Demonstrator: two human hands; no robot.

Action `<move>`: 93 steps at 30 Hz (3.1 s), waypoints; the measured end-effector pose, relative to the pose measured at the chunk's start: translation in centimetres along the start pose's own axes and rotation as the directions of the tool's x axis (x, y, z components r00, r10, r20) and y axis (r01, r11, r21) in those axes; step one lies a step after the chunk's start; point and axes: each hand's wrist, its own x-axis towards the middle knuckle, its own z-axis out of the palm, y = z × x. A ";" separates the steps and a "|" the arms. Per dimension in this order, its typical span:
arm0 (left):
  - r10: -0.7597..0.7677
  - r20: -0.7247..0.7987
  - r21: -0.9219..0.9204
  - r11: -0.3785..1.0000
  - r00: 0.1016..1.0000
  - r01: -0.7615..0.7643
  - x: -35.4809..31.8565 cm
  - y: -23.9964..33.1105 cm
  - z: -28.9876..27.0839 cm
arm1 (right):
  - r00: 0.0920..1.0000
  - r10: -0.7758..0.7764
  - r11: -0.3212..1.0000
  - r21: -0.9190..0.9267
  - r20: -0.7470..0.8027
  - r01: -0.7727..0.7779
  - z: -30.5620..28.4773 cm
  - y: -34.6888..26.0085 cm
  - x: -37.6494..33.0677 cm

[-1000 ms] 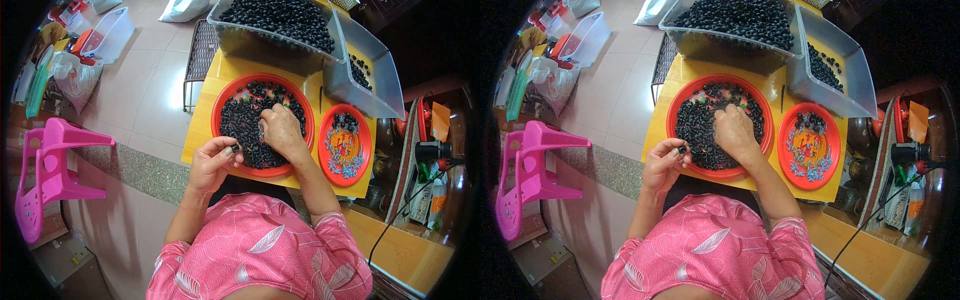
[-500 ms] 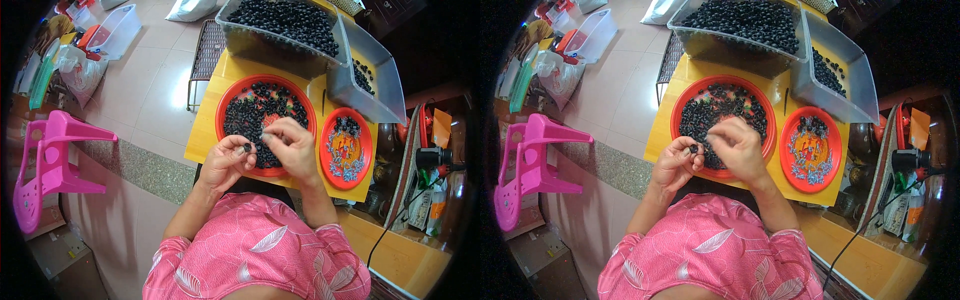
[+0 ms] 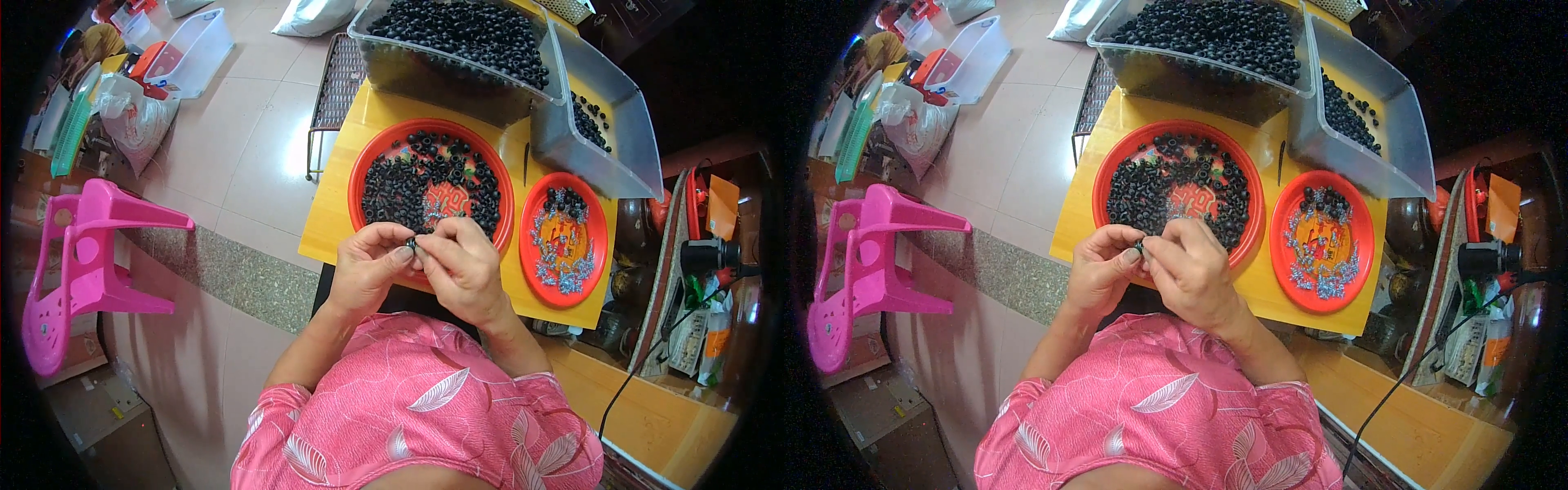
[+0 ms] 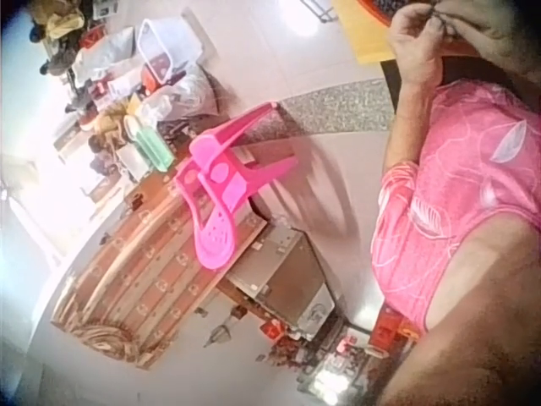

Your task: The person assembles small components by picking black rings and metal pins from trays and inserting the pins into the rings by hand.

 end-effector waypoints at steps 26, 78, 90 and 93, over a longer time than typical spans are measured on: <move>0.032 0.023 0.122 0.992 0.999 -0.035 -0.2 0.2 -0.1 | 0.735 0.523 0.093 0.829 0.431 -0.552 -0.7 1.9 -1.0; 0.188 0.634 0.641 0.414 0.750 -0.646 0.7 1.7 2.1 | 0.650 0.214 -0.085 0.677 0.729 -0.731 -1.9 2.3 -2.5; 0.329 0.308 0.841 0.345 0.893 -0.417 0.5 2.5 0.2 | 0.744 0.668 0.110 0.985 0.025 -0.131 -15.7 8.8 5.4; 0.363 0.273 0.887 0.262 0.891 -0.379 1.7 3.0 -0.5 | 0.779 0.626 0.308 0.905 0.038 -0.292 -14.2 8.5 3.5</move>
